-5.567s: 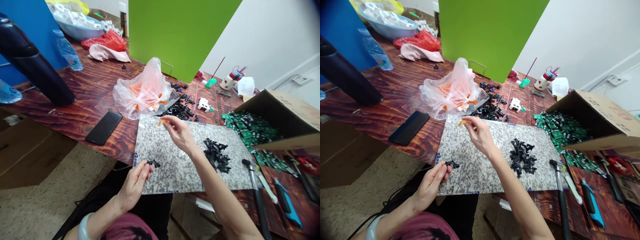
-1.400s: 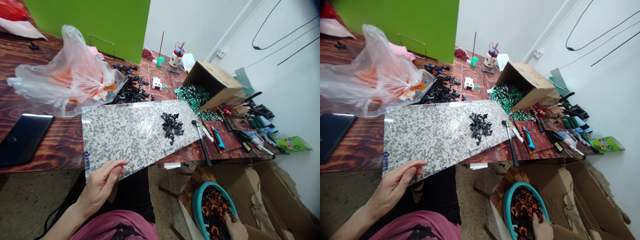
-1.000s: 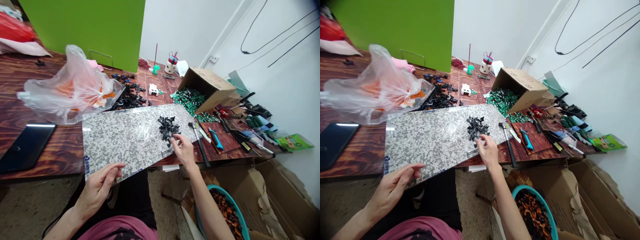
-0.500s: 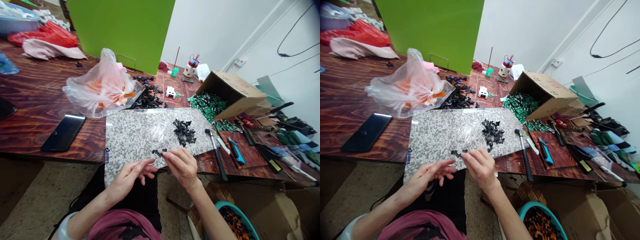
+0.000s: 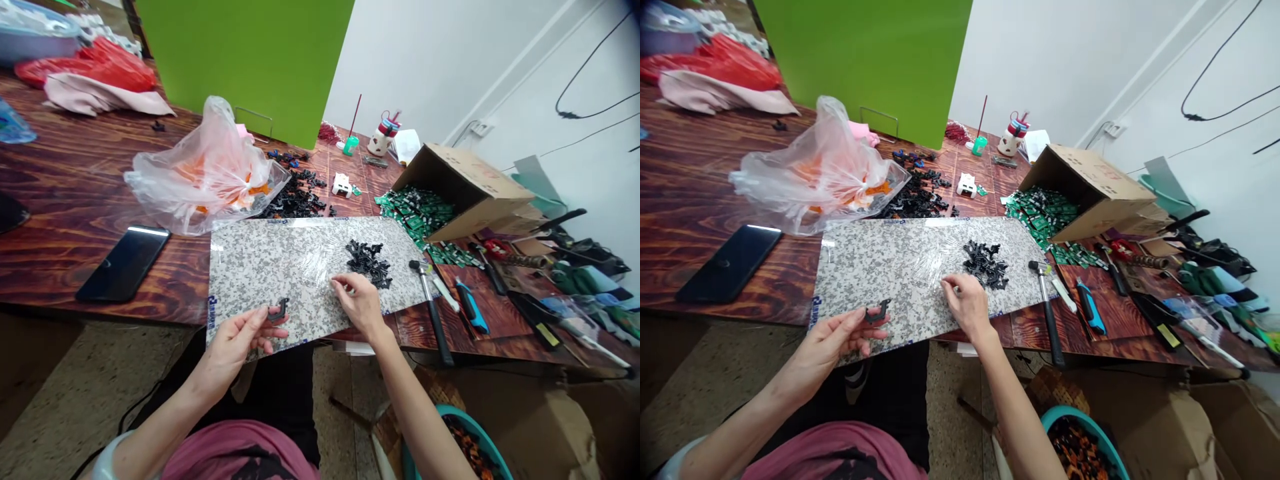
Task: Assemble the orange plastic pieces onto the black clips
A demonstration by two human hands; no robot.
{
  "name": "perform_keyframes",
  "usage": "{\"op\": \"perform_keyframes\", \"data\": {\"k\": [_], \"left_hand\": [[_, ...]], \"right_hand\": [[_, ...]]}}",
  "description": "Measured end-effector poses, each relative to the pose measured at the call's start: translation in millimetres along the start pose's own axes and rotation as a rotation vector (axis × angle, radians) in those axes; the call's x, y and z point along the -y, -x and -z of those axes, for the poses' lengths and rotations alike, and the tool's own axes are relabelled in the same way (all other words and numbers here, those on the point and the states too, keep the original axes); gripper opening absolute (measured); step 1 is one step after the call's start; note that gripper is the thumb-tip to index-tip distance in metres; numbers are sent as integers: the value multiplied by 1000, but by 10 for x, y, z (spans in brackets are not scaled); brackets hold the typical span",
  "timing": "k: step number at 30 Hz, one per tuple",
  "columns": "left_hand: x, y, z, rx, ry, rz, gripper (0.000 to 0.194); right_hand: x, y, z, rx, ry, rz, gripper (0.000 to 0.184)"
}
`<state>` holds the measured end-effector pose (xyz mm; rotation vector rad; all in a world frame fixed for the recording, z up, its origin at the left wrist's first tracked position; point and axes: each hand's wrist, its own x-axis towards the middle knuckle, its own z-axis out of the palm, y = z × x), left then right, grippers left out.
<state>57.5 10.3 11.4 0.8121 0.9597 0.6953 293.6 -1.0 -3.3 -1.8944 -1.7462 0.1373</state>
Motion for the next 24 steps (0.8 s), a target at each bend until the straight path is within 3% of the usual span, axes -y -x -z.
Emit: {"op": "perform_keyframes", "data": {"k": [4,11,24], "left_hand": [[-9,15,20,-41,-46,-56,37],[26,8,17,-68,0,-88,38],[26,19,144,-68,193,-37,36]], "right_hand": [[-68,-113,-92,24,64,-137,22],[123,-156,-223,80,126,-280,21],[145,-223,-79,185,223,-320,16]]}}
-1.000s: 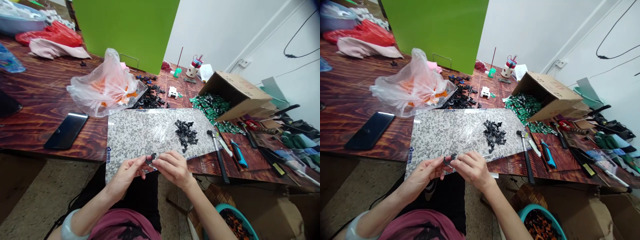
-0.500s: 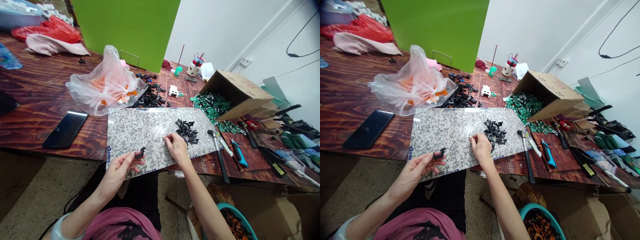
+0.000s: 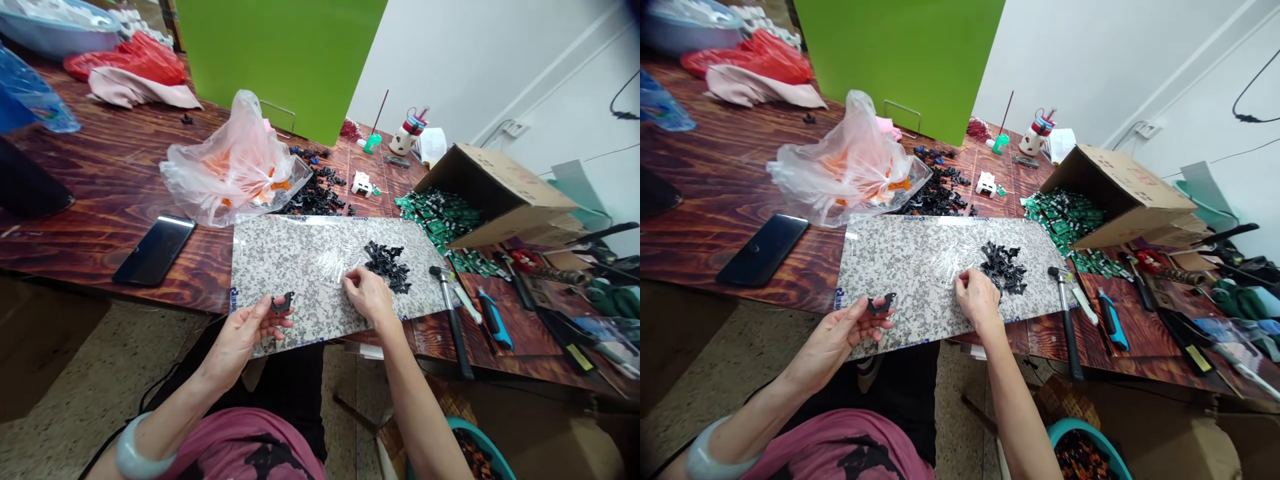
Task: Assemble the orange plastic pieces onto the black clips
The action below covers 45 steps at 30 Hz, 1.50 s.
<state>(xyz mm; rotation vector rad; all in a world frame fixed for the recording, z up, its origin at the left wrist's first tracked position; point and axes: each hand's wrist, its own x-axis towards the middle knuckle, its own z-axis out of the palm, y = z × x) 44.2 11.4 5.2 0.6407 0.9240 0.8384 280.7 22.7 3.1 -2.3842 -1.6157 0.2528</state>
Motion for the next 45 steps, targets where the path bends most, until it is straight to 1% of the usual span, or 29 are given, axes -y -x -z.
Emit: {"op": "perform_keyframes", "data": {"k": [6,10,14,16,18,20,23,26,30,34,45], "left_hand": [[8,-7,26,6,-37,1,35],[12,-15,42,17,-40,-10,32],[34,-25,55,13,-9,-18,33],[45,-28,57,11,12,-22,33],[52,-30,54,7,25,-22,34],[52,-30,46,6,33,-26,33],[46,-27,27,12,54,-45,32],[45,-20,14,33,64,-77,31],[57,5,13,60,55,-89,33],[77,26,19,67,16,-117,35],[85,57,47,78,-217,-186,38]], "right_hand": [[67,-3,-49,-9,17,18,14],[29,15,-61,-29,-14,46,15],[-25,27,-42,-98,-72,55,21],[7,73,-14,-165,-127,72,23],[108,180,21,-241,-258,155,22],[272,348,52,-256,-431,304,18],[550,628,50,-147,-592,511,14],[734,795,-15,-86,-639,598,14],[789,816,-90,-104,-638,629,14],[776,795,-95,-100,-607,628,14],[775,836,-108,-98,-639,590,12]]}}
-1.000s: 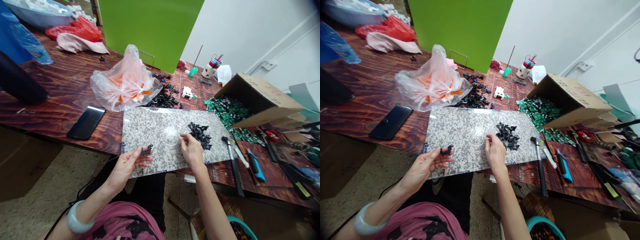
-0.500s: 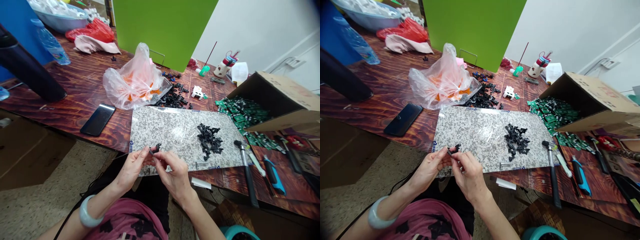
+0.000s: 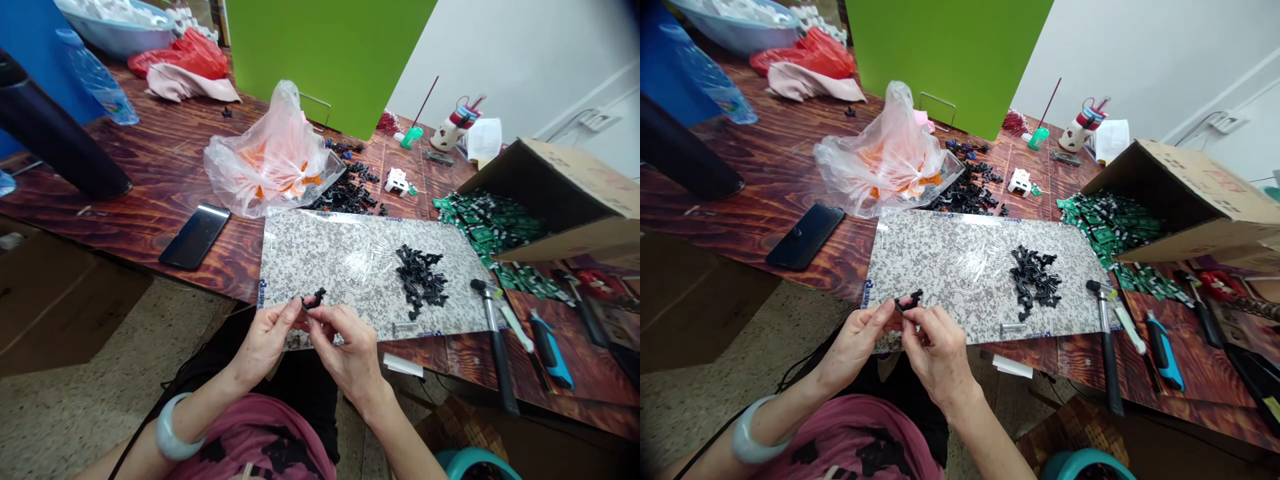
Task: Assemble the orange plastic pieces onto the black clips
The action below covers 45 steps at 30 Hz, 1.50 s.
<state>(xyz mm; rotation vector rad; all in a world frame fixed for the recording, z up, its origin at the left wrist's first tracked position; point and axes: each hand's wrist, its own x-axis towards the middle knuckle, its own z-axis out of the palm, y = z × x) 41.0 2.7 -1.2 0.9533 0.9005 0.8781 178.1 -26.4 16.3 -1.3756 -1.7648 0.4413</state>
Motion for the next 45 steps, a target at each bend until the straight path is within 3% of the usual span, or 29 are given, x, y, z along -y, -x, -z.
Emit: {"op": "perform_keyframes", "data": {"k": [7,21,33,40,45], "left_hand": [[7,9,1,-9,-78,-26,28],[44,9,14,-27,-185,-81,26],[31,-21,-47,-152,-391,-220,24],[17,-2,-19,-150,-598,-266,29],[-15,18,28,-58,-782,-305,33]], "right_hand": [[17,8,3,-1,-7,-30,12],[18,59,-19,-8,-41,-101,12],[32,86,-62,-27,-66,-210,4],[21,23,30,55,-174,-342,7],[-30,-4,74,130,-182,-370,8]]}}
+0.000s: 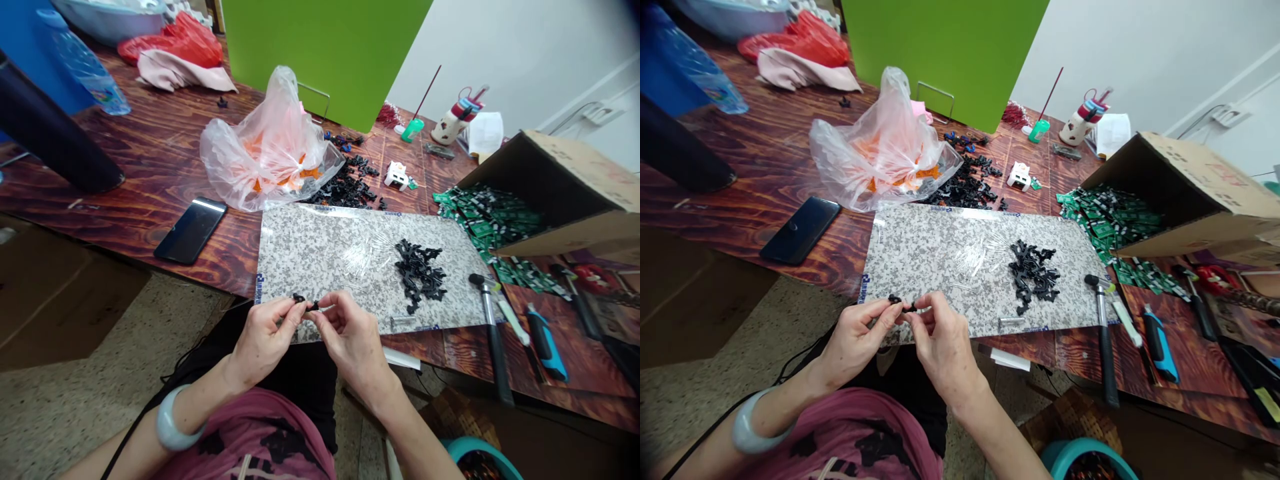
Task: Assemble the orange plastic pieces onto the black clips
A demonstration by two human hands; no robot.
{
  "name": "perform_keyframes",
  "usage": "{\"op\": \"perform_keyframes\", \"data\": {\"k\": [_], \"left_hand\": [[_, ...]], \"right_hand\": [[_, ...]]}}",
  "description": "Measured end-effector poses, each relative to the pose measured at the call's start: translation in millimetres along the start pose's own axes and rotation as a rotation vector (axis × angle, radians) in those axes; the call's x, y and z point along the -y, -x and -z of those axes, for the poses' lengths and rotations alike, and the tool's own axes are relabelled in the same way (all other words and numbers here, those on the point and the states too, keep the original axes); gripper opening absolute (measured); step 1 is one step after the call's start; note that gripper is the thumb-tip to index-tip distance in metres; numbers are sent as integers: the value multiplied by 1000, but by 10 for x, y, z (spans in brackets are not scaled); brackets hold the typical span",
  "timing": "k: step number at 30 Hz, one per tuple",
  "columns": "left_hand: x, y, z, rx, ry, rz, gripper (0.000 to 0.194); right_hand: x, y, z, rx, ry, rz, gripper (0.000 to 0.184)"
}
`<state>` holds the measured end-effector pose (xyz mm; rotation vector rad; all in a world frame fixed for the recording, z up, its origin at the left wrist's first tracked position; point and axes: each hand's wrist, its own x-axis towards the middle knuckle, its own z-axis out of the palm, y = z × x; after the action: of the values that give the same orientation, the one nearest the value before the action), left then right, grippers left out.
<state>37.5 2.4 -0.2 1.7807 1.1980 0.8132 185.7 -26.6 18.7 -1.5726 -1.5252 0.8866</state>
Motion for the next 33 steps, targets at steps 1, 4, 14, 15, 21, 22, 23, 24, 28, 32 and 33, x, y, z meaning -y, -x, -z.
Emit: {"op": "perform_keyframes", "data": {"k": [1,4,14,15,21,22,23,24,28,32,33], "left_hand": [[7,4,9,26,-17,-11,33],[30,15,32,90,-39,-50,33],[27,-18,182,360,44,-16,36],[19,-26,192,372,102,21,36],[-19,-71,152,288,420,204,28],[-18,-76,139,271,427,211,28],[-15,-81,126,255,434,220,28],[-11,-85,116,241,444,233,29],[6,-95,95,225,478,280,30],[24,-92,85,213,452,284,29],[29,-89,83,214,450,283,30]], "right_hand": [[-3,-7,16,22,13,-6,9],[-1,-33,73,103,73,-10,11],[-6,-123,228,341,369,171,14],[-24,-126,238,314,380,216,12],[-160,-117,310,37,253,342,30],[-170,-109,319,18,231,323,32],[-177,-101,325,5,217,307,34],[-182,-92,327,-3,210,296,35],[-197,-61,300,1,197,270,36],[-211,-47,261,1,217,277,31],[-210,-45,252,-5,229,291,28]]}}
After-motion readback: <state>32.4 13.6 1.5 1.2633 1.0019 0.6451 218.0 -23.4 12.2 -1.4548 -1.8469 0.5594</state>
